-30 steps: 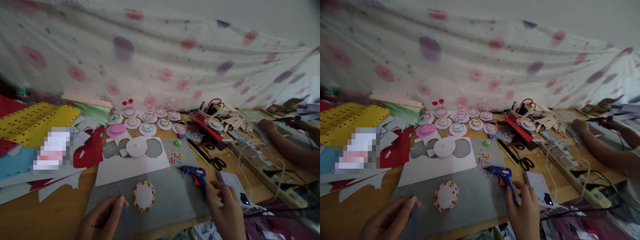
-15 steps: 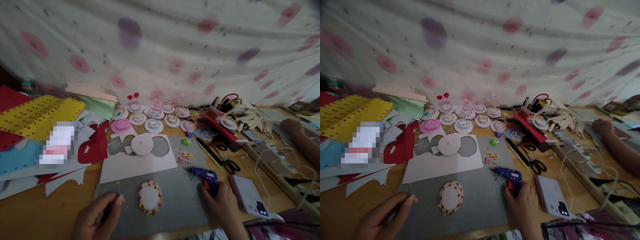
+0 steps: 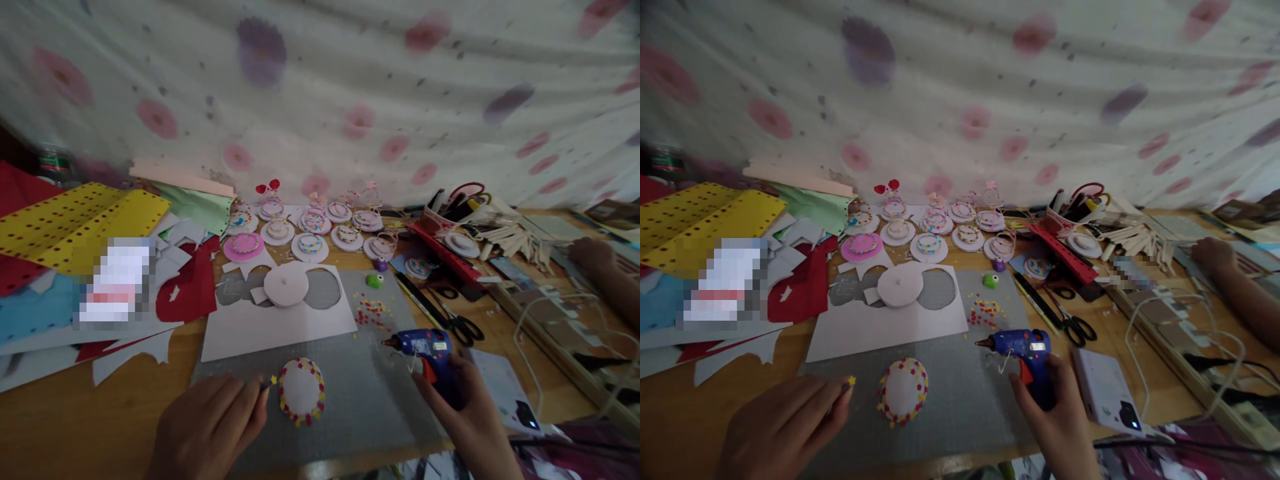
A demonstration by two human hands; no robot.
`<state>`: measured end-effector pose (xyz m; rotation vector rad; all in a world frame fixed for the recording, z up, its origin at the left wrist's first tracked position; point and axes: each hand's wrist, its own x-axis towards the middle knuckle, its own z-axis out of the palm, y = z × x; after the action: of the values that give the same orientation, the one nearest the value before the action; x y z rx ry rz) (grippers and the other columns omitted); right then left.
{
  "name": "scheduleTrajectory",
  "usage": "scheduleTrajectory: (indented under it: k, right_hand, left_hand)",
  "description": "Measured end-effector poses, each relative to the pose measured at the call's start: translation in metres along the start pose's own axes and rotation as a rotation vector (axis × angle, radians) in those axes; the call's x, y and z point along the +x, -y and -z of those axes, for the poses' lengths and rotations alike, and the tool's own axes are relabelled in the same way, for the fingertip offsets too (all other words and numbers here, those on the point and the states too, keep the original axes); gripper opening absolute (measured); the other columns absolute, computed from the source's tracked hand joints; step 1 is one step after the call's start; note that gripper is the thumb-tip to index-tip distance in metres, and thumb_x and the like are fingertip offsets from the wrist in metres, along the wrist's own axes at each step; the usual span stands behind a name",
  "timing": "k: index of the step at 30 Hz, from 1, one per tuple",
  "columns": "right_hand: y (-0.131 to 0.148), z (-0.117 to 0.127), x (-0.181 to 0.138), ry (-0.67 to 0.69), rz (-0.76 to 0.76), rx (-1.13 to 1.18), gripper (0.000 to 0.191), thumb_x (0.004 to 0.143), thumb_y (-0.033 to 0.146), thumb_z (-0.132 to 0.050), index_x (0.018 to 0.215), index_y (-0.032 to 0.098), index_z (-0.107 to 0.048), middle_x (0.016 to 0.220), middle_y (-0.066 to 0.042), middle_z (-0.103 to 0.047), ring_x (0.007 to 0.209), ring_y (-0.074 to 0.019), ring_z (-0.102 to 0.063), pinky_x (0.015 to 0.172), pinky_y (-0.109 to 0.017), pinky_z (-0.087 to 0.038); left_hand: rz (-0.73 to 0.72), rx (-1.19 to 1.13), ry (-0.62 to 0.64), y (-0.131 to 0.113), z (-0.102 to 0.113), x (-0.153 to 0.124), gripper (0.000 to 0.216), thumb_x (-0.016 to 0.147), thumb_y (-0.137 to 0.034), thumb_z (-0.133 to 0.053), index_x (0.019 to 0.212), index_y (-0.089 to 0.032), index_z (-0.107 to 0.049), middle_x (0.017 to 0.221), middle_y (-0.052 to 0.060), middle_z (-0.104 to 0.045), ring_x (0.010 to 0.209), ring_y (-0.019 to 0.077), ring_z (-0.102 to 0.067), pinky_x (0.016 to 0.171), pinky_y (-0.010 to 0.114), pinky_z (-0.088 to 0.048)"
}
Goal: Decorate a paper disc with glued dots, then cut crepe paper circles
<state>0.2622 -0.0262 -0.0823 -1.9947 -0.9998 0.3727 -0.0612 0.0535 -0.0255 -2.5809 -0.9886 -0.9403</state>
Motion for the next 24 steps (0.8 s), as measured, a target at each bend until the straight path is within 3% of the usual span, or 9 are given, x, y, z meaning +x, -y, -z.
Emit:
scheduleTrajectory:
  k: [3,6,10,15,20,24]
  right_hand:
    - [0.035,-0.004,-0.015,0.043,-0.028,0.022,0.039,0.073,0.052,-0.064,0.096,0.021,-0.057,0.074,0.001,-0.058,0.065,-0.0163,-0.055,0.061,-0.025,-0.046]
    - [0.053,-0.007,-0.024,0.062,-0.036,0.053,0.041,0.072,0.051,-0.066,0.098,0.020,-0.059,0.073,0.002,-0.059,0.064,-0.0163,-0.054,0.060,-0.025,-0.045]
    - [0.055,-0.011,-0.027,0.055,0.008,0.061,0.048,0.072,0.053,-0.068,0.105,0.018,-0.058,0.081,-0.002,-0.061,0.072,-0.0188,-0.057,0.066,-0.027,-0.048]
    - [0.055,-0.018,-0.029,0.057,0.059,0.031,0.051,0.074,0.055,-0.065,0.109,0.017,-0.056,0.095,-0.008,-0.064,0.083,-0.0229,-0.059,0.077,-0.033,-0.049]
    - [0.063,-0.023,-0.033,0.051,0.043,0.081,0.051,0.074,0.055,-0.066,0.108,0.019,-0.055,0.090,-0.005,-0.064,0.079,-0.0207,-0.061,0.073,-0.030,-0.052]
    - [0.064,-0.023,-0.032,0.048,0.118,0.075,0.048,0.077,0.053,-0.065,0.109,0.018,-0.055,0.090,-0.006,-0.066,0.075,-0.0190,-0.062,0.068,-0.027,-0.054]
  left_hand:
    - [-0.009,-0.067,-0.015,-0.004,-0.001,-0.001,0.018,0.094,-0.014,-0.051,0.080,-0.018,-0.062,0.058,-0.004,-0.063,0.051,0.0105,-0.059,0.058,0.026,-0.040]
    - [0.039,-0.233,0.060,-0.010,0.000,-0.003,0.013,0.091,-0.011,-0.053,0.084,-0.019,-0.060,0.062,-0.003,-0.064,0.054,0.0114,-0.059,0.056,0.026,-0.041]
    - [0.112,-0.414,0.137,-0.018,0.000,-0.005,0.016,0.086,-0.006,-0.050,0.083,-0.021,-0.055,0.061,-0.004,-0.060,0.052,0.0111,-0.055,0.053,0.025,-0.039]
    - [0.119,-0.415,0.164,-0.023,0.000,-0.002,0.019,0.083,-0.004,-0.051,0.079,-0.022,-0.051,0.059,-0.004,-0.058,0.053,0.0112,-0.055,0.052,0.025,-0.037]
    - [0.091,-0.463,0.078,-0.023,-0.004,0.003,0.021,0.082,-0.003,-0.048,0.076,-0.022,-0.049,0.056,-0.005,-0.054,0.047,0.0098,-0.050,0.048,0.023,-0.035]
    - [0.086,-0.444,0.073,-0.024,-0.005,0.005,0.022,0.082,-0.003,-0.049,0.072,-0.022,-0.046,0.054,-0.005,-0.052,0.047,0.0100,-0.050,0.049,0.023,-0.036]
